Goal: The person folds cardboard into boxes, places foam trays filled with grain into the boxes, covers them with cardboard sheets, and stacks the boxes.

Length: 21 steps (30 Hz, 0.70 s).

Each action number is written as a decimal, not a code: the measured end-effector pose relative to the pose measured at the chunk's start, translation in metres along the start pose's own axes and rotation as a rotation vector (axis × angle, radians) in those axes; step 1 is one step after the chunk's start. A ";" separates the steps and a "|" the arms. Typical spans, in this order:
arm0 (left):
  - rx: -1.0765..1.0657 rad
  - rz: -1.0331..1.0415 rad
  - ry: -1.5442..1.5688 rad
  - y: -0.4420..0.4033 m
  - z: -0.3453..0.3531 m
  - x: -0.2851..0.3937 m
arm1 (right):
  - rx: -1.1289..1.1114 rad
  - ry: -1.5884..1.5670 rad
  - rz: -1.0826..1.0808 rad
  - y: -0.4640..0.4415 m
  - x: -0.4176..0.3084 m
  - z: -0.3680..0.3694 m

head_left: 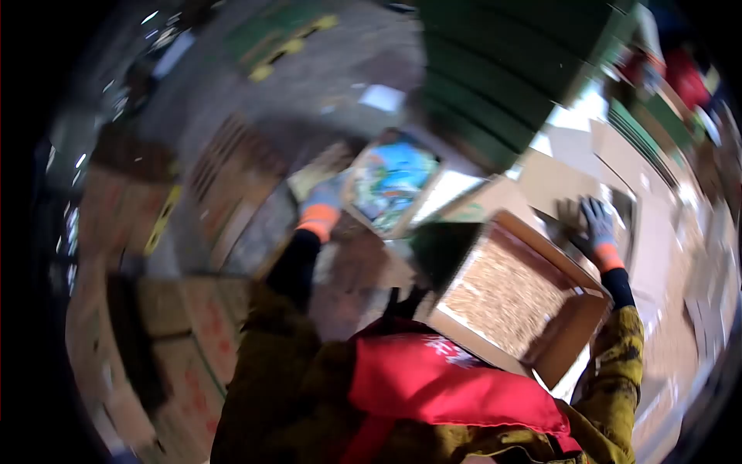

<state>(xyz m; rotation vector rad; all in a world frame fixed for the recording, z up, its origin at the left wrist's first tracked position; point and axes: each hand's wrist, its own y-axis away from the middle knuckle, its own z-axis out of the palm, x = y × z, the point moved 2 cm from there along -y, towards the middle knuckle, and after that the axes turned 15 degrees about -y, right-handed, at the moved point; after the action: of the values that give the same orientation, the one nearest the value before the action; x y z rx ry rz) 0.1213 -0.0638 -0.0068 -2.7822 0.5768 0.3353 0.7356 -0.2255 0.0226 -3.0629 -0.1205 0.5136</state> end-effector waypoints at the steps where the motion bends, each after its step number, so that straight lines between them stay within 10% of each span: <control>1: -0.101 -0.246 0.223 -0.006 -0.022 0.006 | 0.030 0.072 0.027 -0.008 0.013 0.023; 10: -0.113 -0.556 1.048 -0.001 -0.025 -0.002 | 0.247 0.112 -0.064 0.001 -0.020 -0.040; 14: -0.215 -0.779 1.447 -0.009 -0.089 0.036 | 0.436 -0.393 0.159 0.066 -0.034 -0.094; 17: -0.083 -0.667 1.603 -0.021 -0.115 0.062 | 0.403 -0.637 0.428 0.126 -0.034 -0.104; 20: 0.016 -0.134 1.289 -0.024 -0.216 0.121 | 0.548 -0.621 0.426 0.171 -0.071 -0.117; 21: 0.044 -0.048 1.642 -0.014 -0.242 0.158 | 0.603 -0.695 0.432 0.183 -0.075 -0.112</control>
<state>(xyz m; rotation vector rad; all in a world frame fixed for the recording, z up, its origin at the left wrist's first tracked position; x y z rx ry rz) 0.3086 -0.1837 0.1784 -2.3766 0.7035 -2.0253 0.7147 -0.4166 0.1447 -2.2002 0.5769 1.3239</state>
